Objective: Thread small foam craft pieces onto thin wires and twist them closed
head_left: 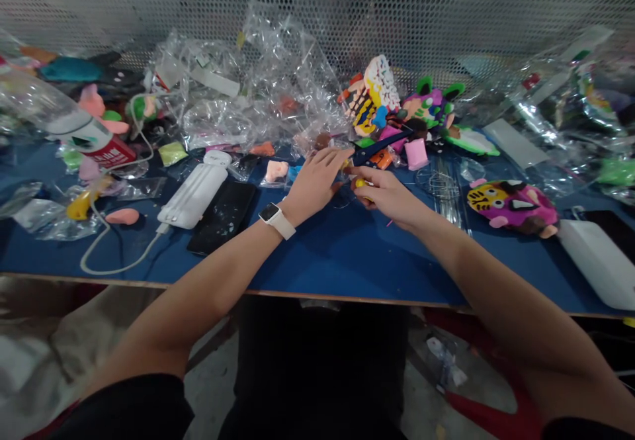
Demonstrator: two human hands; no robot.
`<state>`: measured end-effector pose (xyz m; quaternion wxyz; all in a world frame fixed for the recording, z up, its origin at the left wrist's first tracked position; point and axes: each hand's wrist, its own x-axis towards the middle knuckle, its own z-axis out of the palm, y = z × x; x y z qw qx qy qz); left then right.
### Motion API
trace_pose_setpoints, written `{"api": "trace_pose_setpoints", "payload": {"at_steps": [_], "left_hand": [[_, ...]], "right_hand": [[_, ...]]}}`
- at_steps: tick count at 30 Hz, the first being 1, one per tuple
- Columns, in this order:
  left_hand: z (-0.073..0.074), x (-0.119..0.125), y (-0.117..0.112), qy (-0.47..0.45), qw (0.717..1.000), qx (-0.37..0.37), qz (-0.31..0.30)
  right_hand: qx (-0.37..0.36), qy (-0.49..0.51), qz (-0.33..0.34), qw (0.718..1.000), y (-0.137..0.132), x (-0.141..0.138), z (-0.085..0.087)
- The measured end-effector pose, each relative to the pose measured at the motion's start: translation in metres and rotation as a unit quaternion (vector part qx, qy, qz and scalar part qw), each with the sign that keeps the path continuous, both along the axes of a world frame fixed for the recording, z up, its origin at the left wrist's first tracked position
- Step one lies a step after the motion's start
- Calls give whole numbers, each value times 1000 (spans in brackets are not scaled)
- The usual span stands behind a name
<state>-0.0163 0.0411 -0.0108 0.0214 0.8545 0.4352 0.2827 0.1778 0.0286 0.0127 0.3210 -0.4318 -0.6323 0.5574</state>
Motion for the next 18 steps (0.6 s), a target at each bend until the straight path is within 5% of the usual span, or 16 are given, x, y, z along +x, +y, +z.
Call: {"api": "trace_pose_setpoints", "payload": {"at_steps": [9,18], "left_hand": [[2,1,-1,2,1000,-15,-7],[12,-2,-4,-70,995,-39,-63]], "right_hand": [[164,-55,-31,984,9,-3,-13],[10,49,0,999,1,6,6]]}}
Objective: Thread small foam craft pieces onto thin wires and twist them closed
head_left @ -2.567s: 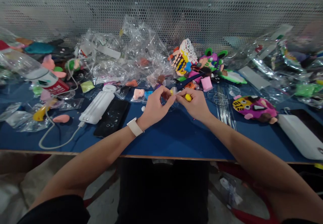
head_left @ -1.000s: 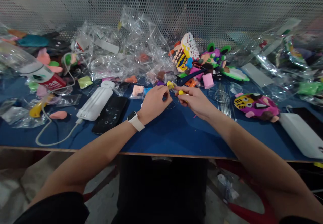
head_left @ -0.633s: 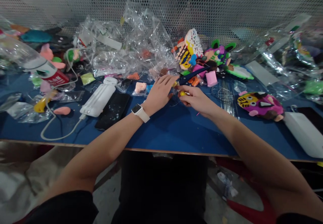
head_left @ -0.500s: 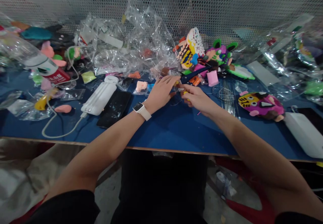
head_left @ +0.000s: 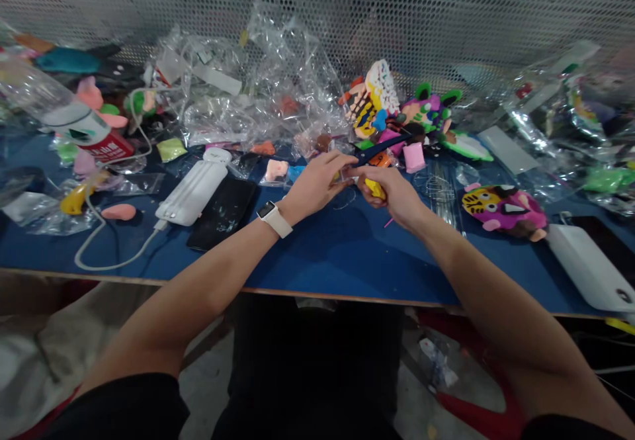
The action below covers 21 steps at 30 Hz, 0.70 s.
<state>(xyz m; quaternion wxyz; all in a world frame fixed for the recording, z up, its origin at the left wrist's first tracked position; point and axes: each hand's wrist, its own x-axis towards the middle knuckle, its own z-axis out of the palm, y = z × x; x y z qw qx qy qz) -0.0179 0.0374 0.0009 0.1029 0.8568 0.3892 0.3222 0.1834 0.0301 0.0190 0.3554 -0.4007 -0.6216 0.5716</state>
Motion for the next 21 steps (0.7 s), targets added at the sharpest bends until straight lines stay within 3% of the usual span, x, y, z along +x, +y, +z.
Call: {"api": "trace_pose_setpoints", "payload": {"at_steps": [5,12,16,21], "left_hand": [[-2,2,-4,-79,995,-52,-28],[2,3,-14,-161,980,-117,-26],[5,1,-15,-173,979,-111,-21],[6,-1,-15,-163,982,-92,-26]], "right_hand": [[71,-74,31,994,2,4,4],[124,-67,-2,990,4,7,-3],[230,-69,-68,968,3,9,-1],[289,-74,-68,952,3,10,2]]}}
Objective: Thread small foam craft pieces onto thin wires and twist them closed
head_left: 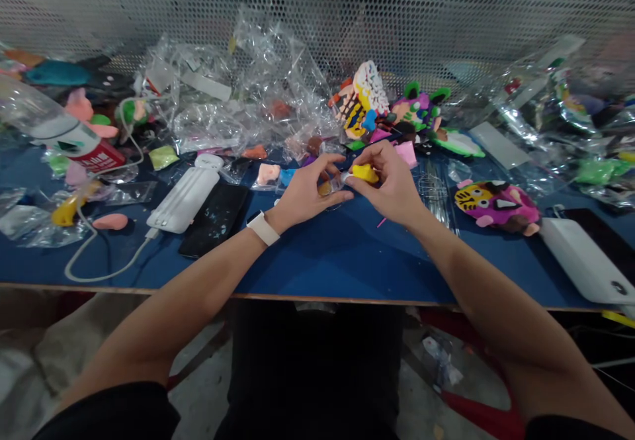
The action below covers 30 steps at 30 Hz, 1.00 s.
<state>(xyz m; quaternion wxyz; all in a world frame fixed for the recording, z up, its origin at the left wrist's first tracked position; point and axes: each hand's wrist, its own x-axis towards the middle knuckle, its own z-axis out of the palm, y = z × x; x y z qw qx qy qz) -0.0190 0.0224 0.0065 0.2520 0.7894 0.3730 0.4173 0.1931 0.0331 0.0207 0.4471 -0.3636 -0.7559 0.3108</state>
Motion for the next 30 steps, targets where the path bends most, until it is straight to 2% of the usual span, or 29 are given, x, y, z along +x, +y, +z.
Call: {"api": "trace_pose_setpoints", "payload": {"at_steps": [6,9,11,17,25,30], "left_hand": [[-3,1,-1,-20,998,-27,-51],[-6,2,0,-39,997,-23,-67],[-8,2,0,-47,996,-25,-72],[-9,2,-1,-54,995,-46,-64],[-10,3,-1,-58,994,-65,-61],[-6,2,-3,-67,993,-74,-61]], "right_hand": [[82,-16,97,992,6,5,3],[96,-22,127,987,5,6,3],[98,-22,129,987,2,4,1],[75,16,74,994,-3,-3,-5],[78,11,84,993,-7,-2,1],[39,53,123,990,-9,-3,-1]]}}
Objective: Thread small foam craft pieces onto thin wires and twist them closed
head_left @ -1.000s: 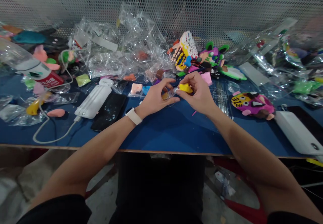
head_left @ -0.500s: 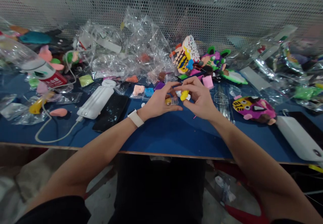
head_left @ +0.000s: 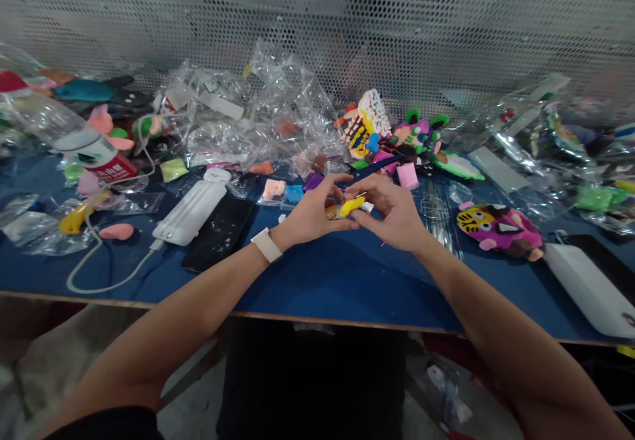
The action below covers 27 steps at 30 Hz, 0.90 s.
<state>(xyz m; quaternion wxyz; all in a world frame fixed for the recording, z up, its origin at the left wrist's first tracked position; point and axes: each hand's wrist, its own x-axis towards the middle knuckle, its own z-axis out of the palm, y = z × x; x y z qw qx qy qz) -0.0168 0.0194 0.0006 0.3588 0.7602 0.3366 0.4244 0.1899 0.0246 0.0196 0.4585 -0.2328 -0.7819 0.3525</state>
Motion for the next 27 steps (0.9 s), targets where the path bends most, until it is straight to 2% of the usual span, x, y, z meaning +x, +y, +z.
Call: {"api": "trace_pose_setpoints", "payload": {"at_steps": [3,8,11,15,20,23,27], "left_hand": [[3,0,-1,22,1000,-20,-4],[5,-1,-2,34,998,-43,-4],[7,-1,-3,25,998,-50,-18],[9,-1,-5,35,998,-52,-21],[8,0,-7,56,997,-48,-34],[8,1,-8,31,998,-46,-37],[9,1,-9,59,998,-12,-21]], "right_hand": [[10,7,3,1000,2,-1,-2],[89,-43,-41,994,7,3,2],[112,-79,-20,990,8,7,6],[118,-107,26,987,8,10,7],[126,-121,-1,985,7,9,6],[118,-155,-13,981,5,10,7],[97,-217,-11,971,3,11,7]]}}
